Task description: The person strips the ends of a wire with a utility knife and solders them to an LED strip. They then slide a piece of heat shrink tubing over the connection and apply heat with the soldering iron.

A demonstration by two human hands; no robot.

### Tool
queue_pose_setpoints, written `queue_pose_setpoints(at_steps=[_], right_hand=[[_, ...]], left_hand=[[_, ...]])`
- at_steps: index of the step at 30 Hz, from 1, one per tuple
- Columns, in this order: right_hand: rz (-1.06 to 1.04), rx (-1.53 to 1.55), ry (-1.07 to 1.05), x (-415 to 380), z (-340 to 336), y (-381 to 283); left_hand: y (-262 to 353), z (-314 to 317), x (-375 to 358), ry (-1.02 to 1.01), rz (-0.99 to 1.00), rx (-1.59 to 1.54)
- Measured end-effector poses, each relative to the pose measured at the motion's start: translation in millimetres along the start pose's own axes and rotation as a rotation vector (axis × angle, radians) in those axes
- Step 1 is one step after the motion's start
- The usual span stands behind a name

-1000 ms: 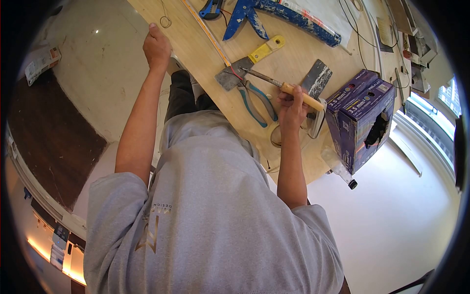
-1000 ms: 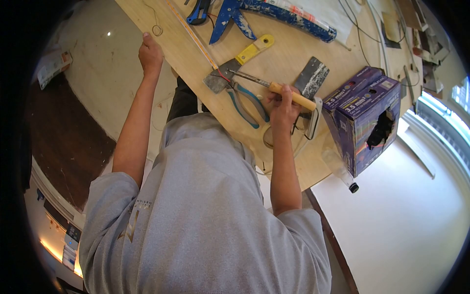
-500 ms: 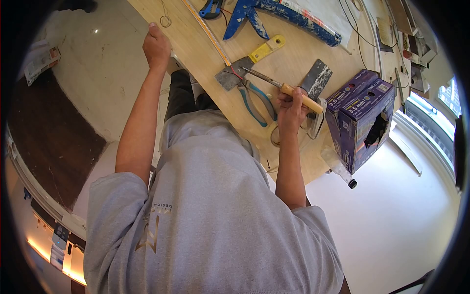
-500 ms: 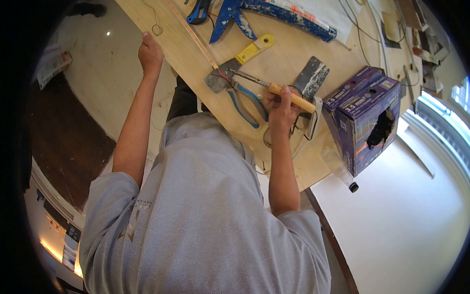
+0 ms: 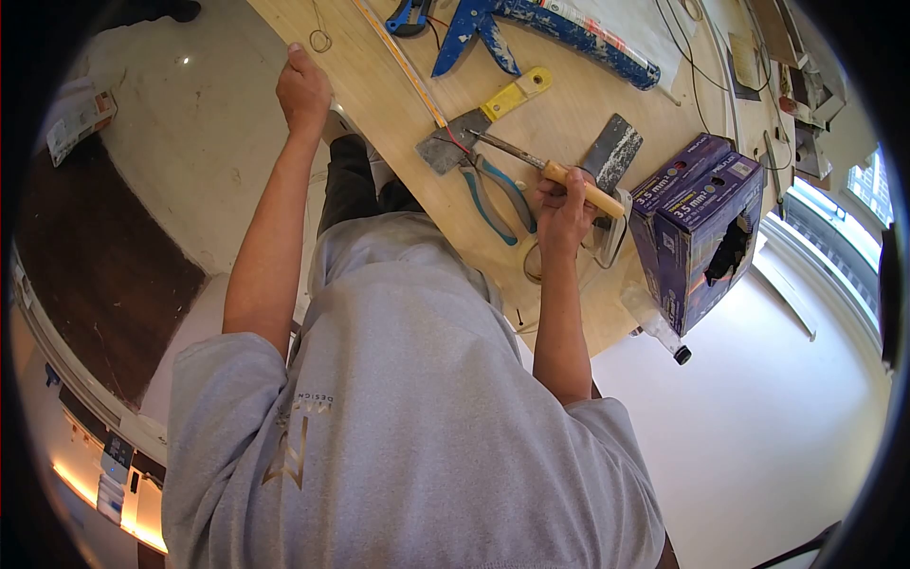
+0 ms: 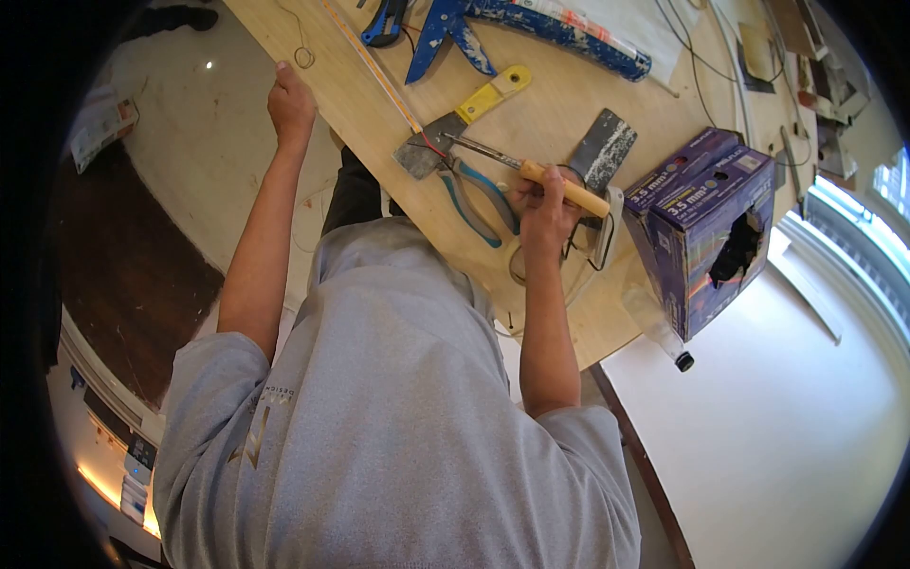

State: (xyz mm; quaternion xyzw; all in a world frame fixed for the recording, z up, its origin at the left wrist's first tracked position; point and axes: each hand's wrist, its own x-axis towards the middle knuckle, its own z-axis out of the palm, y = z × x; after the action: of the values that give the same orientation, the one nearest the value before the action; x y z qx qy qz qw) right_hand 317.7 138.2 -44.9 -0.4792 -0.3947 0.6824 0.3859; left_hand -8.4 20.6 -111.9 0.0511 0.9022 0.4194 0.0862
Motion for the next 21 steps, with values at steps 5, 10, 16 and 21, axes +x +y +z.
queue_pose_setpoints(at_steps=[5,10,16,21], right_hand=[[-0.009,-0.002,-0.01,1.2,-2.0,1.6],[-0.011,0.006,-0.016,1.4,-2.8,0.7],[-0.003,-0.016,-0.001,2.0,-3.3,1.7],[0.018,0.031,0.029,3.7,-5.5,2.4]], left_hand=[[-0.4,1.1,0.8,0.01,-0.001,0.002],[0.7,0.3,0.6,-0.006,-0.02,-0.003],[3.7,-0.4,-1.4,0.001,-0.021,-0.003],[1.4,1.1,0.0,0.01,-0.015,0.003]])
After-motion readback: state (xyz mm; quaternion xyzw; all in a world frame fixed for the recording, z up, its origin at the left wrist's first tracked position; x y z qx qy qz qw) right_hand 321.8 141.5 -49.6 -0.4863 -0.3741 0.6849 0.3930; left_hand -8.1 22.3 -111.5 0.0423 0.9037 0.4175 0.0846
